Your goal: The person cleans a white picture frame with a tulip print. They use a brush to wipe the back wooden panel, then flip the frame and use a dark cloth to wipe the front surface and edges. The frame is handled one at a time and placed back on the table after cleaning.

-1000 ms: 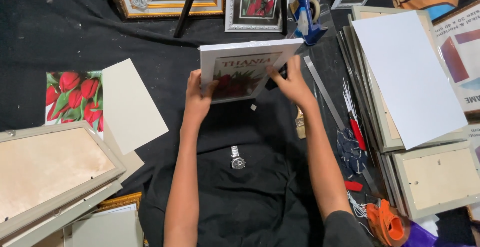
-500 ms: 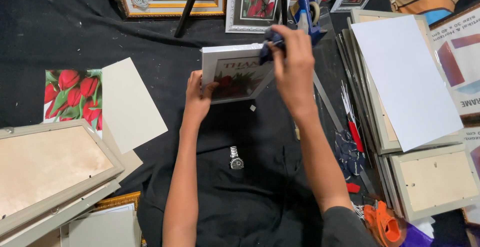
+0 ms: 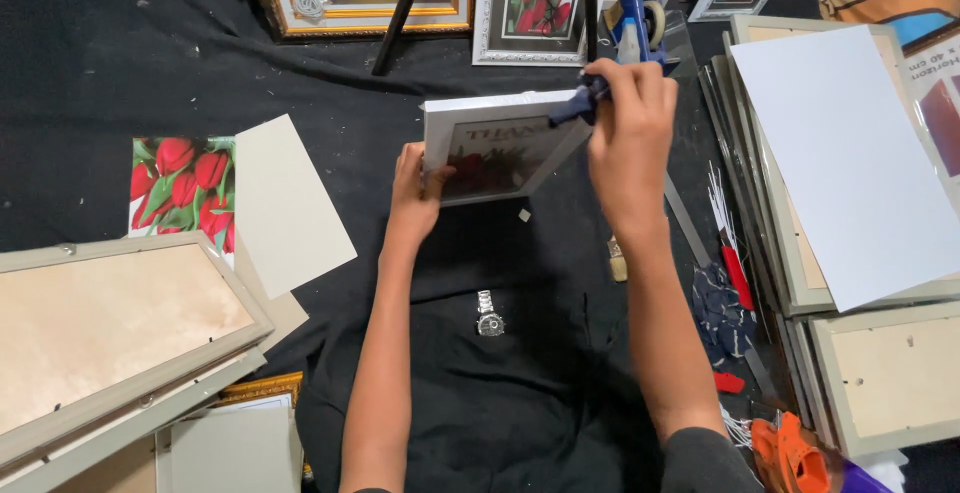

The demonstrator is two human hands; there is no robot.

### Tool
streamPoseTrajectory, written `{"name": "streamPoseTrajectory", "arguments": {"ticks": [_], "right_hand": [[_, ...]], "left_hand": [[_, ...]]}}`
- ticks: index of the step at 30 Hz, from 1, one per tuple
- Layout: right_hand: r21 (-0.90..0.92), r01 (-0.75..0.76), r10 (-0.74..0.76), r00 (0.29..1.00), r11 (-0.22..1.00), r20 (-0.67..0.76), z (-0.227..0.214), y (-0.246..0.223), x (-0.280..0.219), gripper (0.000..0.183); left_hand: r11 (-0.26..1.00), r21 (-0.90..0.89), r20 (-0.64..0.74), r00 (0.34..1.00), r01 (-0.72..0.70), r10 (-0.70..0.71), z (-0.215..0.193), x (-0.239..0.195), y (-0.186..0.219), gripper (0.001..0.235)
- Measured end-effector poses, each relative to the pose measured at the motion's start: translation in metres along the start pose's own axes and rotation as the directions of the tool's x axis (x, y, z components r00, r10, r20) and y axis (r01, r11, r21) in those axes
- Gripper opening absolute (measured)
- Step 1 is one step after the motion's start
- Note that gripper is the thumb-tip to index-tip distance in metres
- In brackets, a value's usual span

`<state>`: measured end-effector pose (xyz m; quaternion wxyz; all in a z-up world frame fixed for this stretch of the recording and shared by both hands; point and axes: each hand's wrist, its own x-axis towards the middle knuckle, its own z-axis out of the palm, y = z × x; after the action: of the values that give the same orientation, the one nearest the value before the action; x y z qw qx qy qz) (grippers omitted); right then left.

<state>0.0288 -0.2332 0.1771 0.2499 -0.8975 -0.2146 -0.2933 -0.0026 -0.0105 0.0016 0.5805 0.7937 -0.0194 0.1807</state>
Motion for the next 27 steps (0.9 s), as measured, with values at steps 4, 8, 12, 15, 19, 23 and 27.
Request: {"name": "streamPoseTrajectory", "arguments": {"ticks": [4, 8, 12, 15, 19, 23, 27], "right_hand": [[0.027, -0.011, 0.010, 1.000, 1.000, 0.029, 0.020, -0.022, -0.007, 0.048], [0.146, 0.130, -0.136, 0.990, 0.981, 0.034, 0.058, -0.067, -0.013, 0.038], [0.300, 0.108, -0.142, 0.985, 0.948, 0.094, 0.060, -0.076, -0.012, 0.042], [0.255, 0.092, -0.116, 0.990, 0.963, 0.081, 0.031, -0.041, -0.004, 0.041], [0.227, -0.066, 0.086, 0.993, 0.972, -0.080, 0.013, 0.014, -0.008, 0.021], [0.781, -0.471, 0.633, 0.764, 0.411, 0.127, 0.016, 0.035, -0.026, 0.015], [0.853, -0.517, 0.684, 0.646, 0.066, 0.339, 0.041, 0.051, -0.038, 0.016]], "left_hand": [[0.999, 0.030, -0.002, 1.000, -0.018, 0.018, 0.009, 0.002, -0.033, 0.023], [0.998, 0.038, 0.024, 0.998, -0.054, 0.053, 0.009, 0.001, -0.039, 0.020], [0.996, 0.083, 0.046, 0.999, -0.023, 0.020, 0.006, -0.003, -0.032, 0.010], [0.998, 0.060, 0.076, 0.996, 0.036, -0.040, 0.004, -0.009, -0.017, 0.011], [0.995, 0.052, 0.062, 0.994, 0.086, -0.089, 0.001, -0.013, 0.003, 0.017], [0.995, 0.006, 0.045, 0.994, 0.097, -0.097, 0.010, -0.028, -0.022, 0.041], [0.980, 0.003, 0.049, 0.979, 0.200, -0.199, 0.011, -0.037, -0.022, 0.049]]}}
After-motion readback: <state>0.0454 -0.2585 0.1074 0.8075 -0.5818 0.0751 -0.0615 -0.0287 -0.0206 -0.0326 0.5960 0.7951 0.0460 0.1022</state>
